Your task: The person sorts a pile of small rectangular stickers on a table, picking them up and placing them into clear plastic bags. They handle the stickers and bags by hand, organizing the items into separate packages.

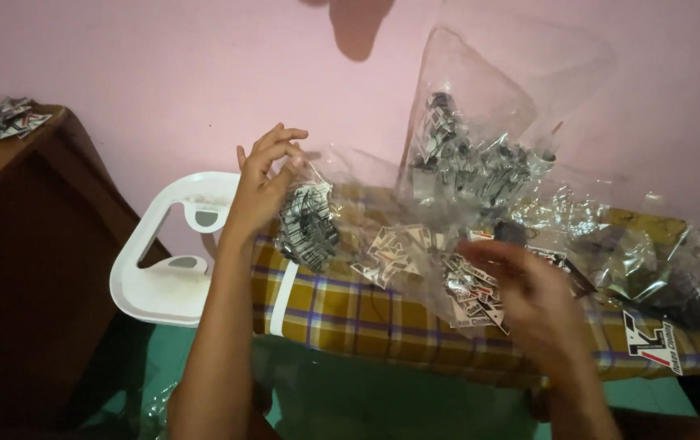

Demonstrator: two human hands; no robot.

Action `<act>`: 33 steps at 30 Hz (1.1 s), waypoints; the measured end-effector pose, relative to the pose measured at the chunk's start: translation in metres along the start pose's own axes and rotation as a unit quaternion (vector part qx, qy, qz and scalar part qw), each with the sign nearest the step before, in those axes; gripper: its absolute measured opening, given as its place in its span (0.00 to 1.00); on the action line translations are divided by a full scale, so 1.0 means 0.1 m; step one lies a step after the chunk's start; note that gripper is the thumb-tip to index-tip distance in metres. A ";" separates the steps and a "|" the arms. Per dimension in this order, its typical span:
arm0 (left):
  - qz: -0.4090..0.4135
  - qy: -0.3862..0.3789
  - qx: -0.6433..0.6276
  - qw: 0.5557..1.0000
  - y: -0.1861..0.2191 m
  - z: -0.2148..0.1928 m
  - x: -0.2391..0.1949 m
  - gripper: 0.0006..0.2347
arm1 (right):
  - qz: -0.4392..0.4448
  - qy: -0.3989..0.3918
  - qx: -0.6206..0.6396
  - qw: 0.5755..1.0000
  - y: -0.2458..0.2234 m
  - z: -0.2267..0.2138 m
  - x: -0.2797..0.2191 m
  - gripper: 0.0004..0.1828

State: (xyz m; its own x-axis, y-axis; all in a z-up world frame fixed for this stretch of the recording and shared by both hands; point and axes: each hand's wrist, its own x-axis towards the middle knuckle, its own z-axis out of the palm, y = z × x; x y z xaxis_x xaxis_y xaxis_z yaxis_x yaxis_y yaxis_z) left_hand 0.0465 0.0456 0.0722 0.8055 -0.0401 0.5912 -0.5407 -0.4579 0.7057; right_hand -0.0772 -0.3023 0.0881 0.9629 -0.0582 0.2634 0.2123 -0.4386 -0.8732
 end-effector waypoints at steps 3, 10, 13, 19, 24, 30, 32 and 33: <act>0.016 0.013 -0.015 1.000 0.12 0.03 -0.04 0.10 | -0.042 -0.190 -0.117 0.974 -0.20 0.26 0.18 0.25; 0.069 0.018 -0.114 0.991 0.08 0.06 -0.09 0.04 | -0.121 -0.419 0.195 0.879 0.35 0.88 0.89 0.33; 0.070 0.008 -0.130 0.989 0.00 0.09 -0.08 0.03 | -0.147 -0.380 0.157 0.900 0.52 1.15 1.09 0.38; 0.072 0.007 -0.106 0.992 -0.08 0.12 -0.06 0.02 | -0.408 0.069 -0.244 0.877 0.62 1.78 1.10 0.24; 0.082 0.015 -0.123 0.989 -0.13 0.17 -0.05 0.03 | -0.496 0.430 -0.498 0.567 0.58 1.98 1.13 0.14; 0.082 0.022 -0.140 0.987 0.27 0.15 -0.16 0.06 | -0.312 -0.064 -0.016 0.948 0.30 1.74 1.04 0.22; 0.066 0.012 -0.161 0.985 0.55 0.07 -0.21 0.07 | -0.218 -0.164 0.078 0.959 0.32 1.70 1.08 0.19; 0.063 0.012 -0.162 0.985 0.55 0.05 -0.21 0.07 | -0.215 -0.166 0.077 0.959 0.33 1.71 1.09 0.19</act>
State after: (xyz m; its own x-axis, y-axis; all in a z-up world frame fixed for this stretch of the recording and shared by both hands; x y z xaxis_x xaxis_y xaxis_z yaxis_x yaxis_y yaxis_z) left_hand 0.0011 0.0168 0.0961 0.7228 -0.0566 0.6887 -0.6886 -0.1421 0.7111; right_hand 0.0631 -0.1702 0.0178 0.7755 0.3975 0.4905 0.5992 -0.2185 -0.7702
